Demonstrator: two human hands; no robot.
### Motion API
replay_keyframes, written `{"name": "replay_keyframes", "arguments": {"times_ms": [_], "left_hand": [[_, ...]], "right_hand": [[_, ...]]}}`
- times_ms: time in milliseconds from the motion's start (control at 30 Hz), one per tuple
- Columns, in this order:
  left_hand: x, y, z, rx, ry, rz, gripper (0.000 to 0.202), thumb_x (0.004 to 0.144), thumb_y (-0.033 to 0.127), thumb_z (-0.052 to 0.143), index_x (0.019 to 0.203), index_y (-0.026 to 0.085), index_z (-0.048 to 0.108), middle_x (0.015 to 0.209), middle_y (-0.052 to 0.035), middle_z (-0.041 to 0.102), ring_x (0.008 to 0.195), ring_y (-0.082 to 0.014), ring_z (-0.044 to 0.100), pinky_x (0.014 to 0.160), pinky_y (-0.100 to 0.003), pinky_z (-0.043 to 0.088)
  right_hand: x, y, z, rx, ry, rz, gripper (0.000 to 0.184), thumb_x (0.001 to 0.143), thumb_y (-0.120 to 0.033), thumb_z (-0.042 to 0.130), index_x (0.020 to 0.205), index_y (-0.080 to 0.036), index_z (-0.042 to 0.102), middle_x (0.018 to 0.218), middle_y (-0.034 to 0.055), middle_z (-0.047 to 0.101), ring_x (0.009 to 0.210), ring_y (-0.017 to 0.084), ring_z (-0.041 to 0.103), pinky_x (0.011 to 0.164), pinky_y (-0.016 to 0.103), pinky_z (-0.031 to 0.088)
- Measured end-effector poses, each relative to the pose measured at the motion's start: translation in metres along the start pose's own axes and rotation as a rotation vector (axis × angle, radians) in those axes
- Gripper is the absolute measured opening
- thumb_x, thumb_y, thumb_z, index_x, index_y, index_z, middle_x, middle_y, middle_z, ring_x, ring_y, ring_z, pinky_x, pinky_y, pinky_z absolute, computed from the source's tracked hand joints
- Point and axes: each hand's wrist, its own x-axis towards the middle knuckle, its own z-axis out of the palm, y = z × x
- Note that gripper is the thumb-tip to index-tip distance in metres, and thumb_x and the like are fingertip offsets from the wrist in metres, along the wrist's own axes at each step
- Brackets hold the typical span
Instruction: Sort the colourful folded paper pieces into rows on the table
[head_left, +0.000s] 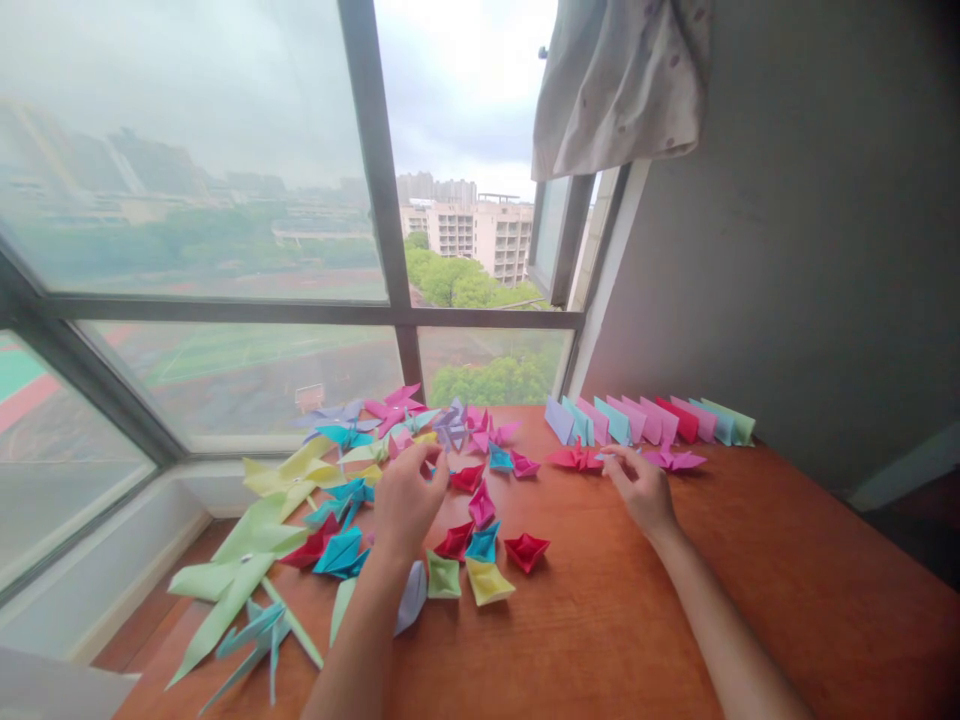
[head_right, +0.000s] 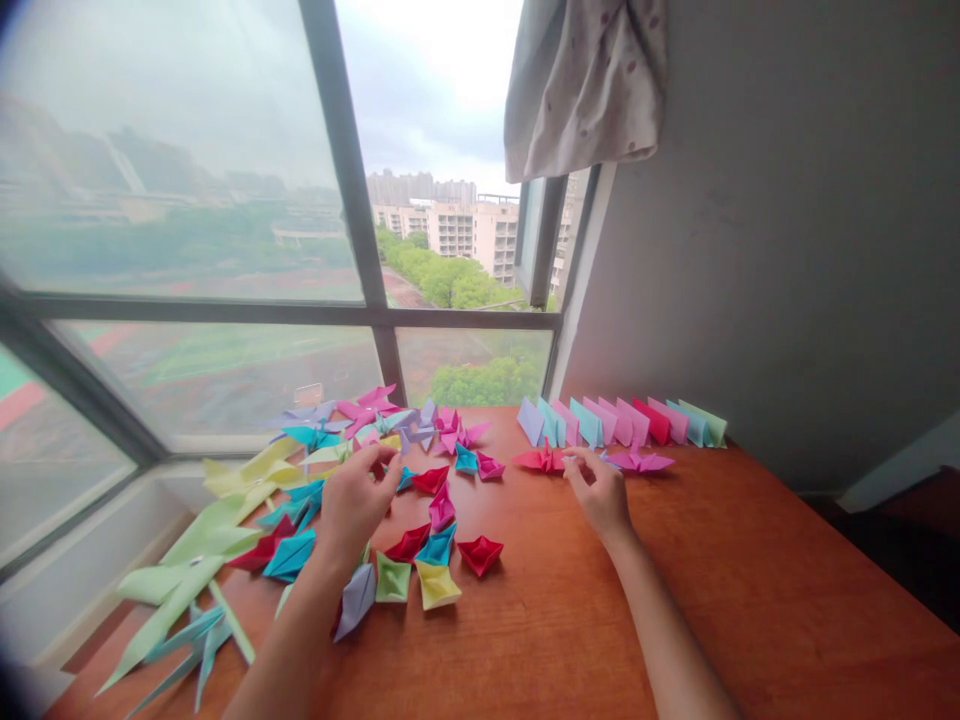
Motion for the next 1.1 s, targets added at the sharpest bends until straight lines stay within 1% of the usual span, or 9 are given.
{"name": "replay_keyframes", "arguments": {"times_ms": [100,233,333,433,600,667,867,967,1100], "left_hand": [[-0.006,0.008,0.002,-0.482,-0.019,0.014,0.02,0.085,0.036,0.056,0.083,0.019,0.065,0.073,-0.0005,0.067,0.062,-0.0148,0.061,0.059,-0.023,0.046],[-0.018,0.023,0.009,-0.896,-0.185,-0.01,0.025,0.081,0.04,0.066,0.079,0.016,0.065,0.07,-0.0006,0.064,0.063,-0.0132,0.059,0.058,-0.021,0.046],[-0.026,0.034,0.014,-1.004,-0.273,-0.063,0.032,0.077,0.046,0.069,0.076,0.014,0.065,0.067,-0.0006,0.061,0.058,-0.0112,0.054,0.053,-0.02,0.043],[-0.031,0.039,0.015,-1.031,-0.335,-0.097,0.035,0.074,0.049,0.07,0.073,0.014,0.064,0.062,0.0006,0.057,0.052,-0.0093,0.048,0.048,-0.019,0.038],[-0.035,0.045,0.014,-1.05,-0.39,-0.084,0.027,0.075,0.041,0.071,0.074,0.015,0.063,0.065,0.001,0.058,0.057,-0.0099,0.049,0.052,-0.019,0.038],[-0.036,0.047,0.014,-1.047,-0.419,-0.083,0.025,0.074,0.039,0.071,0.074,0.015,0.063,0.065,0.0013,0.058,0.058,-0.0103,0.05,0.054,-0.019,0.038],[-0.036,0.045,0.024,-0.903,-0.558,-0.038,0.024,0.079,0.037,0.065,0.07,0.015,0.061,0.066,-0.0008,0.06,0.061,-0.0126,0.054,0.056,-0.021,0.04],[-0.037,0.044,0.029,-0.852,-0.566,0.001,0.022,0.082,0.035,0.061,0.073,0.015,0.063,0.068,-0.0011,0.062,0.064,-0.0133,0.056,0.06,-0.022,0.042],[-0.039,0.042,0.033,-0.84,-0.586,0.019,0.027,0.087,0.039,0.057,0.081,0.015,0.066,0.073,-0.0029,0.066,0.068,-0.0152,0.06,0.063,-0.023,0.044]], "right_hand": [[0.0,-0.014,0.007,0.271,-0.047,0.133,0.042,0.078,-0.057,0.062,0.093,-0.018,0.068,0.071,0.0034,0.067,0.062,0.018,0.058,0.057,0.028,0.044],[-0.009,-0.048,0.029,0.597,-0.298,0.341,0.045,0.08,-0.059,0.061,0.098,-0.019,0.068,0.09,0.0071,0.07,0.074,0.017,0.061,0.057,0.025,0.043],[-0.019,-0.07,0.049,0.727,-0.443,0.469,0.046,0.081,-0.061,0.059,0.105,-0.022,0.066,0.1,0.0069,0.071,0.085,0.019,0.064,0.063,0.026,0.046],[-0.029,-0.08,0.064,0.809,-0.479,0.529,0.042,0.08,-0.056,0.061,0.105,-0.023,0.065,0.099,0.0052,0.071,0.087,0.019,0.065,0.067,0.027,0.047],[-0.041,-0.079,0.067,0.963,-0.551,0.559,0.031,0.078,-0.043,0.066,0.099,-0.021,0.065,0.09,0.0038,0.071,0.076,0.016,0.065,0.064,0.025,0.045],[-0.042,-0.076,0.064,1.011,-0.521,0.553,0.027,0.076,-0.04,0.07,0.095,-0.021,0.065,0.086,0.0031,0.071,0.072,0.014,0.064,0.061,0.024,0.044],[-0.038,-0.07,0.063,1.034,-0.298,0.532,0.032,0.069,-0.038,0.081,0.085,-0.02,0.059,0.083,0.0002,0.066,0.065,0.011,0.06,0.055,0.022,0.041],[-0.037,-0.067,0.066,0.983,-0.193,0.483,0.034,0.067,-0.036,0.083,0.082,-0.021,0.056,0.075,-0.0033,0.061,0.061,0.009,0.055,0.054,0.021,0.04],[-0.038,-0.067,0.07,0.894,-0.089,0.382,0.037,0.065,-0.033,0.084,0.083,-0.022,0.054,0.066,-0.007,0.053,0.058,0.008,0.051,0.051,0.021,0.038]]}}
